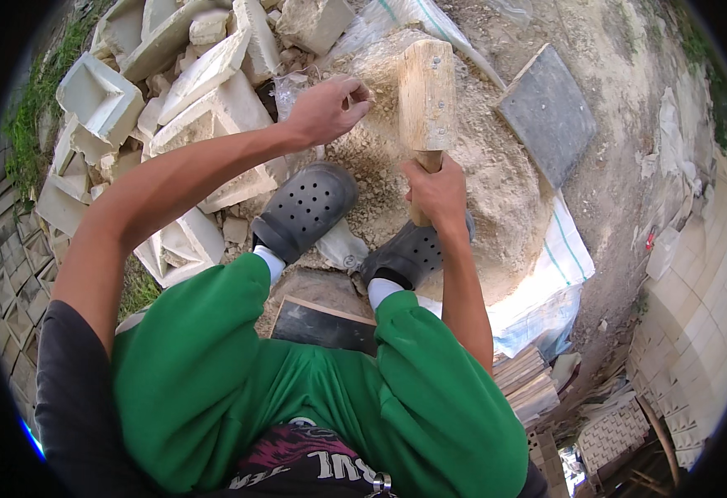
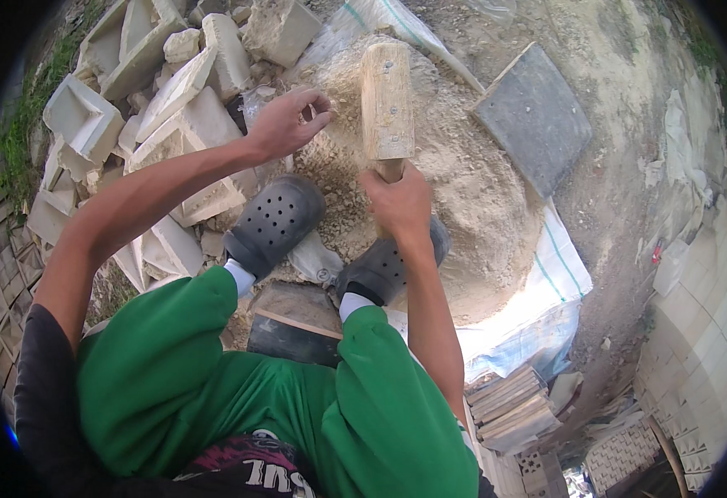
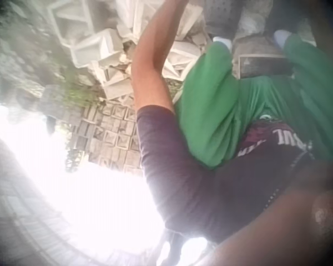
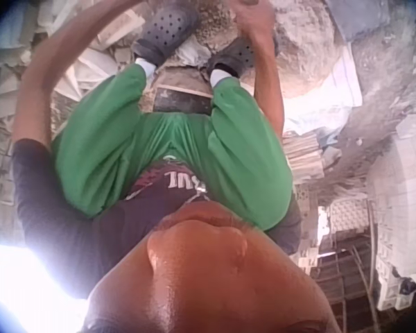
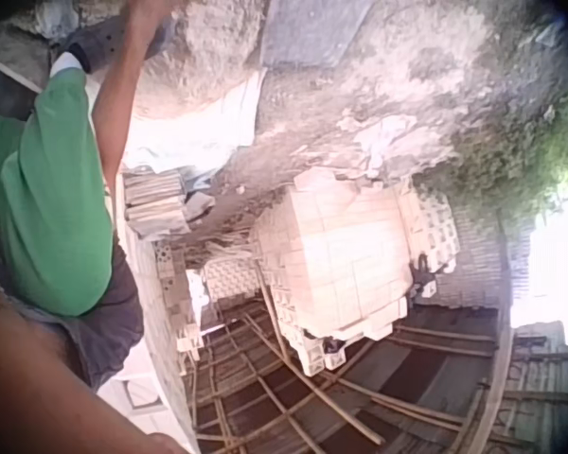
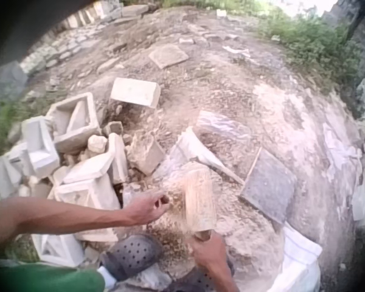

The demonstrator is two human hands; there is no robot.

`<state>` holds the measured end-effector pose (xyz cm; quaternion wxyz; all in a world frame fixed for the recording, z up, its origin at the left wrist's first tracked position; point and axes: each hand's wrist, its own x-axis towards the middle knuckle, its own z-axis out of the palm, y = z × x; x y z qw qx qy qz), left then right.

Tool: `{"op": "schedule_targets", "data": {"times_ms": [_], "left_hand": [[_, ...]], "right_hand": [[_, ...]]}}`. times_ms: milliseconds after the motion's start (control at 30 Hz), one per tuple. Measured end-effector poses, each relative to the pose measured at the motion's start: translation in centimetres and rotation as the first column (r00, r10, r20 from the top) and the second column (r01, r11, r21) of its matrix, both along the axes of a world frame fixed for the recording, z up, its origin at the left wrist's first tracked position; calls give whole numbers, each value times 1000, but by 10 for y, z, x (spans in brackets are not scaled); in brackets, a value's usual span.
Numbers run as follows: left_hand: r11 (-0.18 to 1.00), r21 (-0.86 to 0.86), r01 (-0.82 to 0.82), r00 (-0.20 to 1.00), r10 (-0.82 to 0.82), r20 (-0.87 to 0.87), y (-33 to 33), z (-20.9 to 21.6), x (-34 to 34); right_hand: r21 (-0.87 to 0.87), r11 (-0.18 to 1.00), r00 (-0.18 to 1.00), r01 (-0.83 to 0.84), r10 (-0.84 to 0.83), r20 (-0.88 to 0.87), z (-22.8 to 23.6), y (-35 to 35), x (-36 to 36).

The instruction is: The person repeatedly picks up small stone fragments and strikes them with a wooden mallet on a pile of sand to break them into smaller pieces. The person occasionally moves broken pieces aside and continues the process.

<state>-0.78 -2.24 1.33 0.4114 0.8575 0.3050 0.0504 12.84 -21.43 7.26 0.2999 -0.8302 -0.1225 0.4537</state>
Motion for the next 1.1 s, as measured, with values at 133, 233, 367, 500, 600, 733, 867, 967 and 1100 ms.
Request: {"op": "schedule_targets", "data": {"times_ms": [133,233,367,500,600,733,867,967,1100], "left_hand": [[998,-53,-22,999,24,29,-3,1,18],[995,-101,9,999,-5,40,2,5,31],[994,-108,-24,999,29,38,3,4,35],[997,-78,1,999,2,38,6,-2,28],[999,-42,-5,999,7,49,7,-3,27],[999,18,36,998,-35,-57,11,0,18],[1000,-24,7,1000,-8,-15,4,-2,18],[1000,-27,-8,1000,8,-3,5,-7,10],[997,-73,-17,999,13,-50,7,1,4]], "right_hand": [[-8,999,999,41,-41,9,10,-5,12],[17,997,997,79,-79,18,18,-8,15],[49,997,996,64,-67,51,28,-6,17],[73,997,993,36,-44,106,41,-1,13],[178,981,962,-81,30,273,36,-8,11],[309,950,995,-47,17,99,30,-4,-10],[186,978,984,-98,66,168,-11,-14,-22],[53,983,954,-177,158,256,3,-4,-24],[176,970,951,-166,111,287,29,0,-16]]}}
